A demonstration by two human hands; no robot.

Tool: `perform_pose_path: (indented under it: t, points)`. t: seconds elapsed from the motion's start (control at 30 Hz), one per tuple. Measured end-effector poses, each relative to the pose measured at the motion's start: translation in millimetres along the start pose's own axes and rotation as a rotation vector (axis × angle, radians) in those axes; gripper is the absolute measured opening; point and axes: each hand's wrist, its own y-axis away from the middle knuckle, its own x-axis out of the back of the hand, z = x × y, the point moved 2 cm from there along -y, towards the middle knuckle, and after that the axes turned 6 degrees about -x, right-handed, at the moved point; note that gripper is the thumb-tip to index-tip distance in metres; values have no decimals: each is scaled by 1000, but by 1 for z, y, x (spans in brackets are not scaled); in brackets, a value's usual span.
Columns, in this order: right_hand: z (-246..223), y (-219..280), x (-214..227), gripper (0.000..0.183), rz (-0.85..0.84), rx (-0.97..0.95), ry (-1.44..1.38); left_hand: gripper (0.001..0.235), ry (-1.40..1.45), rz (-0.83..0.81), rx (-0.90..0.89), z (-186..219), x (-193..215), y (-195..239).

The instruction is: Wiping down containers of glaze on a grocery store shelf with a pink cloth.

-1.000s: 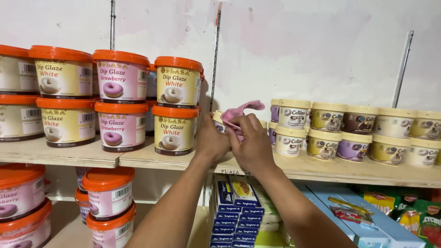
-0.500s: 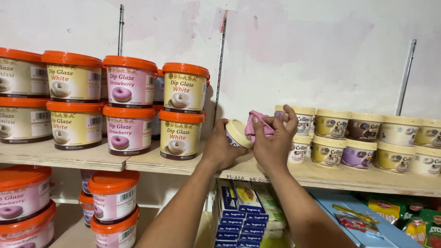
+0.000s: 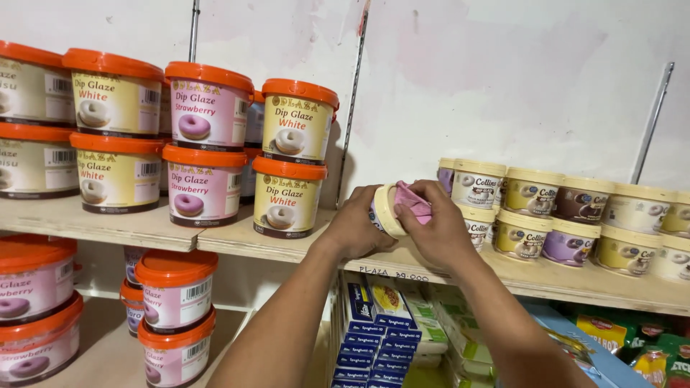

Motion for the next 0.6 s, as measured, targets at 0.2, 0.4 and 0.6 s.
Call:
perform_pose_path:
  t: [0.2,0.4,0.6]
  points:
    - [1,-13,24,25,94,263,107,97,-53,-25,-5,13,0,7]
    - [-29,-29,9,12,-199,514,582,87,-100,-39,-76,17,-6,2]
    - [-66,-47,14,16,-256,170,466,93,-172,-7,-53,15,5,6]
